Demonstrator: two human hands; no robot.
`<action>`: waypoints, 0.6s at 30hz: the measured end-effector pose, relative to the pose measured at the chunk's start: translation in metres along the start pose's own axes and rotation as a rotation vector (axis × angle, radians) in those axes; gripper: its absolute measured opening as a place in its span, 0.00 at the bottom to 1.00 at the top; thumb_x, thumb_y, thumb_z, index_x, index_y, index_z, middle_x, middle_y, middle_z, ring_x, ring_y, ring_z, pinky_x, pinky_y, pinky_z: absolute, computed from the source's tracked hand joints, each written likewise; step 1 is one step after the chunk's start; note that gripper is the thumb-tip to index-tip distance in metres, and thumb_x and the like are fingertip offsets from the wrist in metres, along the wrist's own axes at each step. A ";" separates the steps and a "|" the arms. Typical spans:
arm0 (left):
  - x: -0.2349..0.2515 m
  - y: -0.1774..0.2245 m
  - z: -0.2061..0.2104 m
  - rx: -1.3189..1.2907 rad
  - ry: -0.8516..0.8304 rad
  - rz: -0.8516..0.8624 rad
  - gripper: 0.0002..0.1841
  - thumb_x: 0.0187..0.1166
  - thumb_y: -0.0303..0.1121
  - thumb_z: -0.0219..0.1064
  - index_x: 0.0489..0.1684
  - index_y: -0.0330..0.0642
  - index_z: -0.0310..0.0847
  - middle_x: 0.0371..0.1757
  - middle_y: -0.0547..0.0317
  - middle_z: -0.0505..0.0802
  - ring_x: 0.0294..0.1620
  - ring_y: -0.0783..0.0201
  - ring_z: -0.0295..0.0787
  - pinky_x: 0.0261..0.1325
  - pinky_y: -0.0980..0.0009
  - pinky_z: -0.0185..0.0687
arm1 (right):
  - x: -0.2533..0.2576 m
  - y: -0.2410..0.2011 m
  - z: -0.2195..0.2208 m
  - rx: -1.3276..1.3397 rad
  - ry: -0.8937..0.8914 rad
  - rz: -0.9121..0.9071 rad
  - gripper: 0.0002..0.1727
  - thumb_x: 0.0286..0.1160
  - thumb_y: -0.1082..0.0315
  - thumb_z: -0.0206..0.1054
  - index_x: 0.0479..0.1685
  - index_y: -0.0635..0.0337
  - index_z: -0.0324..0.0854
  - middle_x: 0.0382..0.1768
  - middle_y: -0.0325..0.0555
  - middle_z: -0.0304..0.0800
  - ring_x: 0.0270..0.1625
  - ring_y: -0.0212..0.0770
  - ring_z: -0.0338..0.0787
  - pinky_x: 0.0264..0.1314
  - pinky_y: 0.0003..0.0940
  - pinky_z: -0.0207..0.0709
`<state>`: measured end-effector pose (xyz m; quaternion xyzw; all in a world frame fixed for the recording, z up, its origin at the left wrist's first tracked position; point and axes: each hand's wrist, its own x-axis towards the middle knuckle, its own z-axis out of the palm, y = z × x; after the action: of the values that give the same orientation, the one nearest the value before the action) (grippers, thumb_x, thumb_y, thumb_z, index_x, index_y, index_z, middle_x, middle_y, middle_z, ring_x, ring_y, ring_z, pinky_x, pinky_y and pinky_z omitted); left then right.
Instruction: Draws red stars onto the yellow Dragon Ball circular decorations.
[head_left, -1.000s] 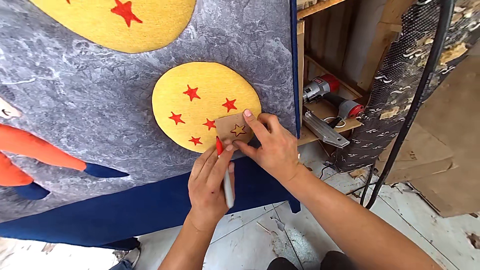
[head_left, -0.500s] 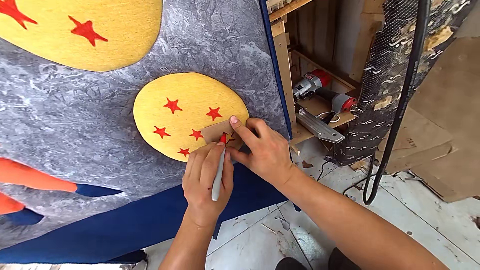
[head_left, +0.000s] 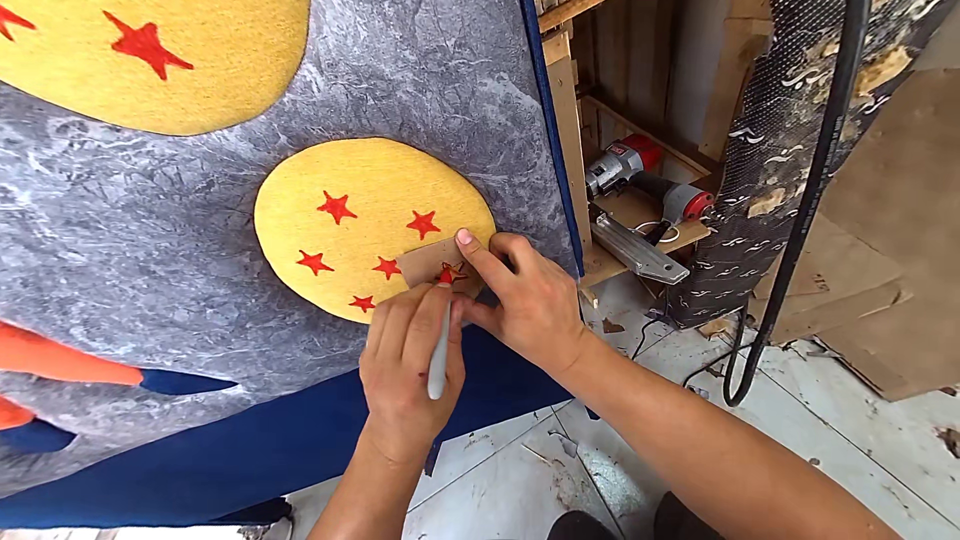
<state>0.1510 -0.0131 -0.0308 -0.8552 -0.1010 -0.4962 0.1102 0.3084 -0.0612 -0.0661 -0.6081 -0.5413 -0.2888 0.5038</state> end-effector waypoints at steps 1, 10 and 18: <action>0.000 0.001 0.001 0.004 0.004 -0.003 0.13 0.83 0.29 0.68 0.59 0.33 0.87 0.52 0.45 0.92 0.55 0.53 0.89 0.58 0.62 0.86 | 0.000 0.000 0.000 -0.001 -0.001 0.000 0.36 0.71 0.40 0.74 0.80 0.42 0.80 0.49 0.49 0.85 0.41 0.44 0.87 0.33 0.36 0.80; -0.001 0.002 0.001 0.001 -0.049 0.028 0.12 0.83 0.30 0.67 0.58 0.33 0.87 0.52 0.45 0.92 0.54 0.53 0.90 0.56 0.62 0.87 | 0.000 -0.001 -0.003 0.013 -0.032 -0.004 0.36 0.70 0.46 0.75 0.81 0.43 0.79 0.51 0.50 0.85 0.42 0.45 0.87 0.32 0.37 0.80; 0.001 0.000 -0.001 -0.033 -0.002 -0.003 0.12 0.82 0.29 0.69 0.58 0.34 0.88 0.51 0.47 0.93 0.53 0.57 0.90 0.56 0.67 0.87 | -0.001 0.000 -0.003 -0.003 -0.020 -0.001 0.36 0.73 0.40 0.73 0.81 0.42 0.79 0.49 0.48 0.84 0.41 0.44 0.86 0.31 0.36 0.79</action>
<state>0.1508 -0.0133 -0.0298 -0.8572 -0.0944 -0.4972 0.0953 0.3085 -0.0643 -0.0657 -0.6114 -0.5461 -0.2837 0.4975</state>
